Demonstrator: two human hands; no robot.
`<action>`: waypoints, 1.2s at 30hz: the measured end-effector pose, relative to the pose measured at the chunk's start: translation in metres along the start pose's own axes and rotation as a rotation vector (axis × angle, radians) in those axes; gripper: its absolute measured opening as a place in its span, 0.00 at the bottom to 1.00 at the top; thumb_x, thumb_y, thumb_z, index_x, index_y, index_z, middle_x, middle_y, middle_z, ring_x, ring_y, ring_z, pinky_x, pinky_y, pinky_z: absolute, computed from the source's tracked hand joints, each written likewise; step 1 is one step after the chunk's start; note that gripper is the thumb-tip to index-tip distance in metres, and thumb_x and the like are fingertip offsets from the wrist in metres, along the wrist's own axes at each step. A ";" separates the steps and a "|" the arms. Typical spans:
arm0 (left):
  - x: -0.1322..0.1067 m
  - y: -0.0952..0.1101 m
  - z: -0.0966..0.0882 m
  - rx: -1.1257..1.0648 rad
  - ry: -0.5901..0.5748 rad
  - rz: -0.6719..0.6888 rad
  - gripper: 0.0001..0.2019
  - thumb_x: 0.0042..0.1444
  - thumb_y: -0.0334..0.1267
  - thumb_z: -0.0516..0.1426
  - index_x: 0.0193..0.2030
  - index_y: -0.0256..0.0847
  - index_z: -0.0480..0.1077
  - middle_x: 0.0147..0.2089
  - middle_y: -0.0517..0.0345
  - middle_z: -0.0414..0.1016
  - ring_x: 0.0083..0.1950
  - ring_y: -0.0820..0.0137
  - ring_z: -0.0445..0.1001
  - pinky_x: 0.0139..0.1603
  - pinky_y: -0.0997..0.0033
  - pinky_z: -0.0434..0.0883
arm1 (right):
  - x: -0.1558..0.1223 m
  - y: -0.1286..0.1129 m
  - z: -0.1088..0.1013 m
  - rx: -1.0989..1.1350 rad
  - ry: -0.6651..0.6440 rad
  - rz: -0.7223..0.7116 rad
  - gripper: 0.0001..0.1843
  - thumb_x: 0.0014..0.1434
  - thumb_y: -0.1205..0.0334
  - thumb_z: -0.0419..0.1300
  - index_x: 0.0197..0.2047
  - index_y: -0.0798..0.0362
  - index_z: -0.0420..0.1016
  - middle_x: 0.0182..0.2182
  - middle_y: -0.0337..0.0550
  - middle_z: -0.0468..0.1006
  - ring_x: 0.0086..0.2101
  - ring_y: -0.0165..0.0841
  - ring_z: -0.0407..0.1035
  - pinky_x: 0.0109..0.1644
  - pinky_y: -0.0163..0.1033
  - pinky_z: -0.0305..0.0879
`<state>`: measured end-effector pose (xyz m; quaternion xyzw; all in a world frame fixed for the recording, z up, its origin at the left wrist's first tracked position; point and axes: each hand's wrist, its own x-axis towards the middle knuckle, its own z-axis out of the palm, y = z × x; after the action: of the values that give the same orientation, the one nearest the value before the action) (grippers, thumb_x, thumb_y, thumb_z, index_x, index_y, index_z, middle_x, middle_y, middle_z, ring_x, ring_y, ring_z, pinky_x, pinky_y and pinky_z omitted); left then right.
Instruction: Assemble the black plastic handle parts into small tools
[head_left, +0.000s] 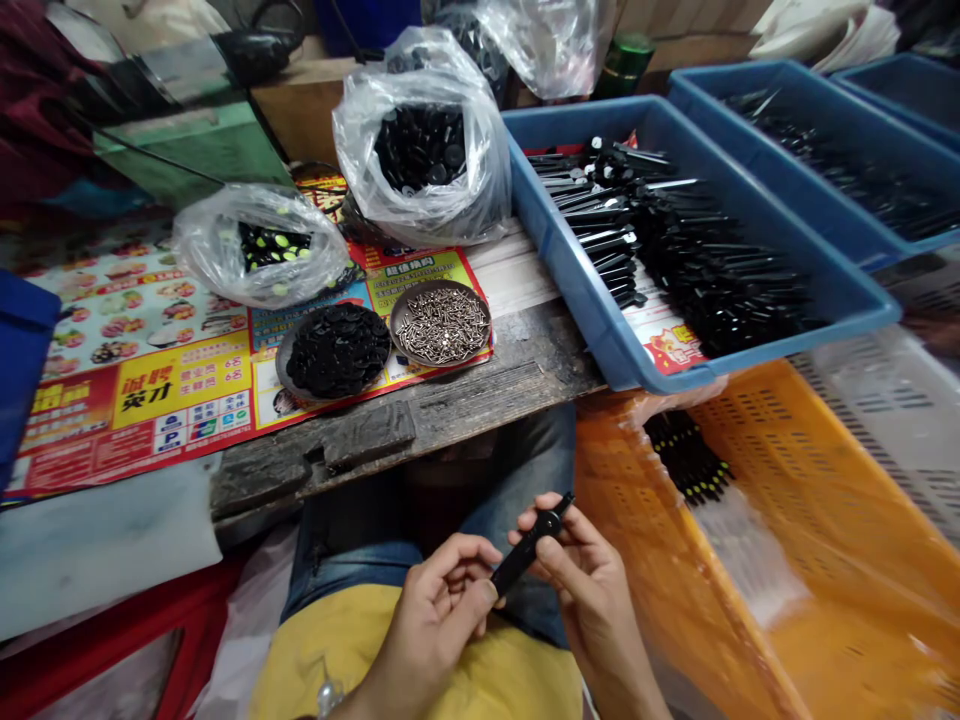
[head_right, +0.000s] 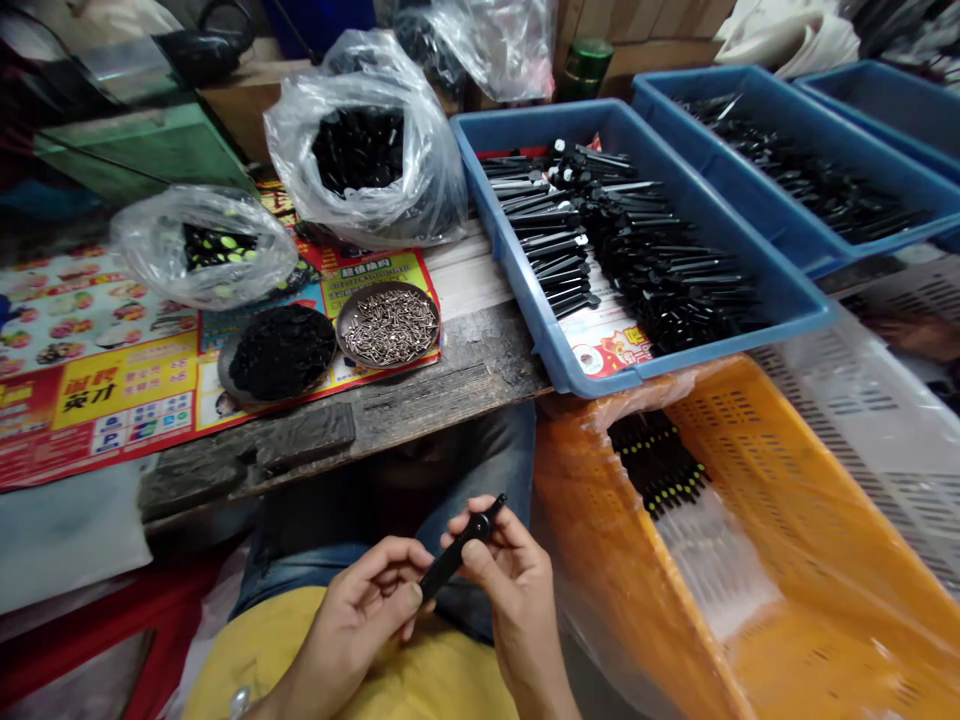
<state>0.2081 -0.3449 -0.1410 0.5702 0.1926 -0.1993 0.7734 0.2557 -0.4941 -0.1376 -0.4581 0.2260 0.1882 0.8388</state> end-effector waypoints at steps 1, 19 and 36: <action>0.000 -0.001 0.000 0.001 -0.001 0.002 0.15 0.57 0.49 0.61 0.43 0.40 0.70 0.32 0.59 0.72 0.26 0.76 0.64 0.30 0.75 0.65 | 0.000 0.000 0.000 -0.007 -0.001 -0.006 0.18 0.48 0.60 0.74 0.43 0.48 0.80 0.34 0.39 0.83 0.35 0.33 0.78 0.39 0.31 0.76; 0.000 -0.001 0.001 -0.015 -0.008 -0.010 0.15 0.56 0.49 0.61 0.43 0.40 0.71 0.33 0.59 0.70 0.30 0.73 0.68 0.30 0.76 0.66 | 0.000 0.001 -0.002 -0.015 0.015 0.001 0.18 0.47 0.59 0.74 0.43 0.48 0.80 0.34 0.39 0.83 0.34 0.33 0.79 0.38 0.32 0.76; 0.003 0.004 0.002 -0.011 0.004 -0.045 0.18 0.54 0.51 0.62 0.42 0.39 0.71 0.28 0.59 0.71 0.26 0.74 0.67 0.26 0.78 0.64 | -0.002 0.000 -0.001 -0.026 0.000 -0.005 0.16 0.48 0.61 0.74 0.42 0.46 0.80 0.34 0.39 0.83 0.34 0.32 0.78 0.39 0.32 0.76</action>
<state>0.2130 -0.3459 -0.1387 0.5620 0.2081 -0.2146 0.7712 0.2539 -0.4955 -0.1371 -0.4696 0.2222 0.1892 0.8333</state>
